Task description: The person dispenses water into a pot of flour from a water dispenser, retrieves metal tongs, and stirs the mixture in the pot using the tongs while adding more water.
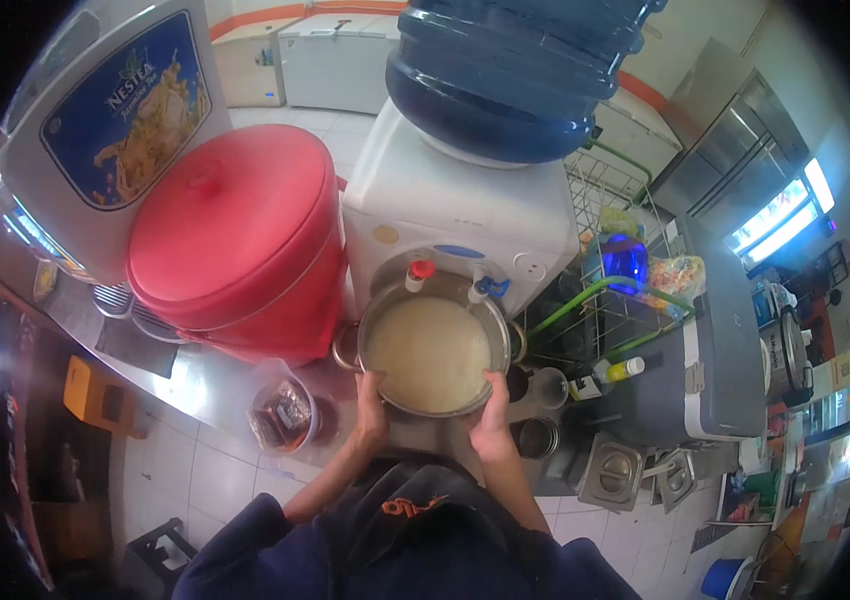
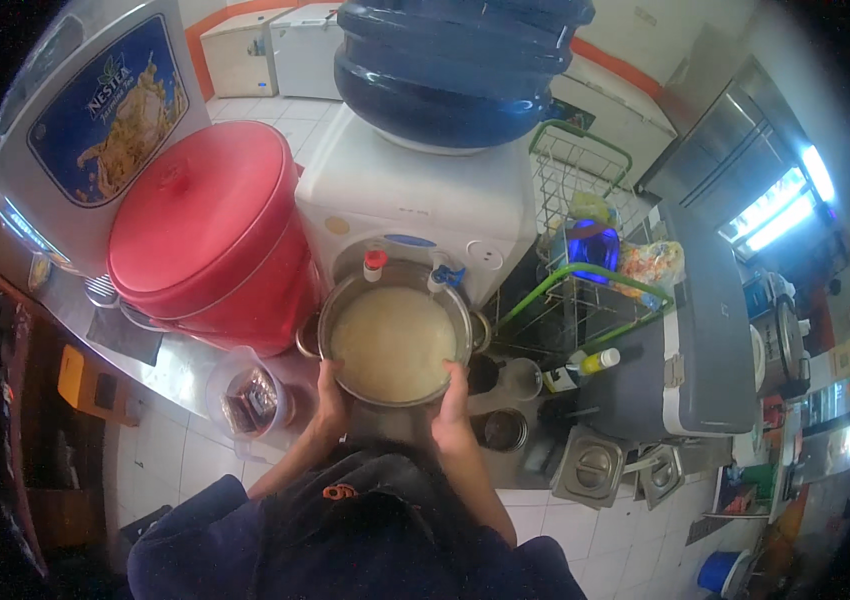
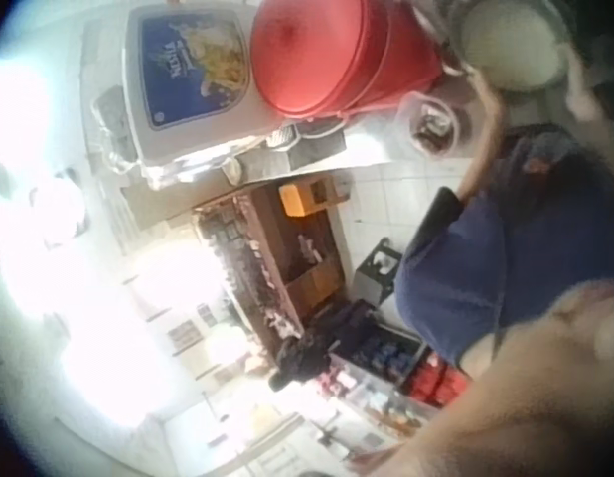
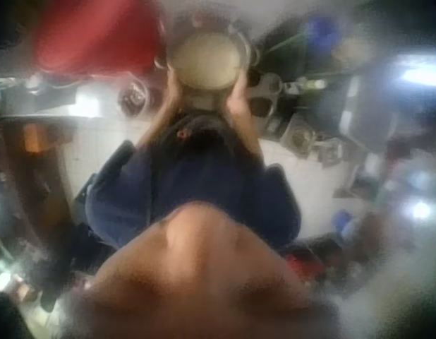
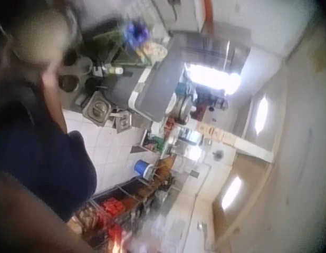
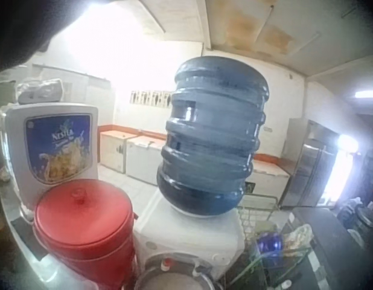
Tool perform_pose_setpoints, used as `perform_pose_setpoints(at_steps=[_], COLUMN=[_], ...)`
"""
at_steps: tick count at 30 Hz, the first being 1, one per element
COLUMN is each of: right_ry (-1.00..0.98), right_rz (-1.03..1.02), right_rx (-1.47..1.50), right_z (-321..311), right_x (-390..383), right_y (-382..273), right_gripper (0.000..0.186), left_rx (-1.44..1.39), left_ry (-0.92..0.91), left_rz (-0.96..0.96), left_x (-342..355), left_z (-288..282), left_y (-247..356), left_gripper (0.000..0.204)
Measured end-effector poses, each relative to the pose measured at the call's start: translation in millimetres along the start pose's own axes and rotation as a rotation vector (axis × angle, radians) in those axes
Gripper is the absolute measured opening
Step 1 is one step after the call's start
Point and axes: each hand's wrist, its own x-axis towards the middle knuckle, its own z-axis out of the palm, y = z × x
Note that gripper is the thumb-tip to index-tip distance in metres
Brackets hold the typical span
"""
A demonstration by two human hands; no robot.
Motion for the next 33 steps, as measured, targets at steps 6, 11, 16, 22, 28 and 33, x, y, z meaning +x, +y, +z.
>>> perform_pose_setpoints(at_steps=[6, 11, 16, 22, 28, 33], right_ry=[-0.035, -0.011, -0.025, -0.016, -0.031, -0.020], right_rz=[0.052, 0.069, 0.093, 0.052, 0.056, 0.054], right_rx=[-0.053, -0.102, -0.139, -0.032, -0.130, -0.081], right_z=[8, 0, -1, 5, -7, -12], right_x=[-15, -3, -4, -15, -6, 4], right_y=[0, -6, -3, -8, -7, -12], right_gripper=[0.063, 0.063, 0.064, 0.063, 0.061, 0.061], left_rx=[-0.075, -0.023, 0.017, 0.026, 0.057, 0.035], left_ry=[-0.072, 0.002, -0.017, -0.018, -0.104, -0.161], left_rz=[-0.034, -0.028, 0.029, -0.018, -0.012, -0.085], left_x=[-8, -11, -7, -46, -18, -22], left_z=[15, 13, 33, 36, 7, 6], left_y=[15, 11, 32, 45, 18, 5], left_gripper=[0.072, 0.073, 0.073, 0.062, 0.064, 0.065])
